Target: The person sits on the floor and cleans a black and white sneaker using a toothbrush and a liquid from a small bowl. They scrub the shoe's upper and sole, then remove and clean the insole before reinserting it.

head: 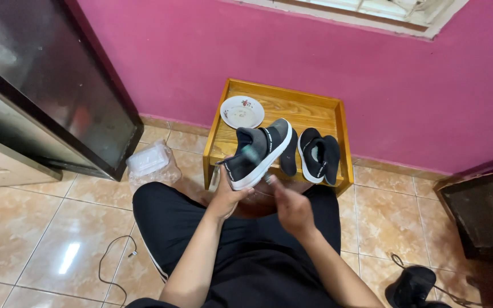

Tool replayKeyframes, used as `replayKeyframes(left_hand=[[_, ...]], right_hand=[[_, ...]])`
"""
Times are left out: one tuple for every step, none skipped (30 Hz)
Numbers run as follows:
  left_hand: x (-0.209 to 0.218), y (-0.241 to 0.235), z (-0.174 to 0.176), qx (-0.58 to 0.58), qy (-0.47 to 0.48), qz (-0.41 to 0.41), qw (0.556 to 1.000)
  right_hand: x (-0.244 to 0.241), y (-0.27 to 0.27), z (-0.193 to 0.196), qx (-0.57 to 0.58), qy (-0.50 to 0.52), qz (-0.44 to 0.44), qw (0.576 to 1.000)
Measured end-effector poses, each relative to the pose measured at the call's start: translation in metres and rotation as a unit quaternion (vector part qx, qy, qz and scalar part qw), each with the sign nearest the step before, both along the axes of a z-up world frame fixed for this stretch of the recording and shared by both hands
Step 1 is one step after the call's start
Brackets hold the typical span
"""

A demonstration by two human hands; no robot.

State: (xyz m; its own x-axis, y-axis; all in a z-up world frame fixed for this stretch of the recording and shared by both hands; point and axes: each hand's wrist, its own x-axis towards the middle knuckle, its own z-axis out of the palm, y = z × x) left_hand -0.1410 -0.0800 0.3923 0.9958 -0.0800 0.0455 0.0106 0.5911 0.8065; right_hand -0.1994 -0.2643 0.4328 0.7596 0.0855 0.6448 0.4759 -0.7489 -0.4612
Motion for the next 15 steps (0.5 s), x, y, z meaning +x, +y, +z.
replayKeyframes(left_hand=[[-0.004,-0.001,0.006,-0.013,0.007,-0.003,1.0],[-0.009,-0.002,0.013,-0.026,0.014,-0.007,1.0],[-0.006,-0.001,0.011,-0.026,0.012,-0.008,1.0],[-0.004,-0.001,0.01,-0.02,0.002,-0.01,1.0],[-0.001,0.0,0.008,-0.015,-0.008,-0.011,1.0],[-0.001,0.0,0.009,-0.016,-0.01,-0.011,1.0],[0.0,0.0,0.009,-0.022,-0.009,-0.012,1.0],[0.001,-0.001,0.009,-0.029,-0.008,-0.013,0.999],[-0.001,-0.001,0.014,-0.029,-0.009,-0.014,0.999],[-0.003,-0.001,0.019,-0.033,-0.01,-0.019,0.999],[-0.006,0.0,0.024,-0.037,-0.01,-0.025,0.999],[-0.004,0.0,0.026,-0.036,-0.011,-0.027,0.999],[-0.005,0.001,0.027,-0.029,-0.018,-0.027,0.999],[-0.005,0.002,0.028,-0.021,-0.026,-0.028,0.999],[-0.003,0.002,0.021,-0.022,-0.026,-0.026,0.999]], right_hand=[[-0.005,0.002,-0.005,-0.005,0.018,0.033,0.999],[-0.01,0.004,-0.01,-0.01,0.037,0.065,0.997],[-0.008,0.001,0.008,-0.01,0.035,0.064,0.997],[-0.006,-0.002,0.026,0.016,0.036,0.035,0.999],[-0.003,-0.005,0.045,0.041,0.038,0.008,0.998],[-0.006,-0.001,0.042,0.04,0.036,0.008,0.999],[-0.008,0.002,0.04,0.05,0.047,0.03,0.997],[-0.01,0.005,0.037,0.06,0.059,0.052,0.995],[-0.012,0.004,0.031,0.059,0.057,0.051,0.995],[-0.015,0.004,0.024,0.026,0.052,0.055,0.997],[-0.018,0.003,0.017,-0.007,0.047,0.058,0.997],[-0.011,-0.008,0.012,-0.007,0.047,0.056,0.997],[-0.006,-0.019,0.007,-0.003,0.03,0.026,0.999],[0.0,-0.03,0.001,0.001,0.014,-0.004,1.0],[-0.008,-0.021,0.002,0.0,0.014,-0.002,1.0]])
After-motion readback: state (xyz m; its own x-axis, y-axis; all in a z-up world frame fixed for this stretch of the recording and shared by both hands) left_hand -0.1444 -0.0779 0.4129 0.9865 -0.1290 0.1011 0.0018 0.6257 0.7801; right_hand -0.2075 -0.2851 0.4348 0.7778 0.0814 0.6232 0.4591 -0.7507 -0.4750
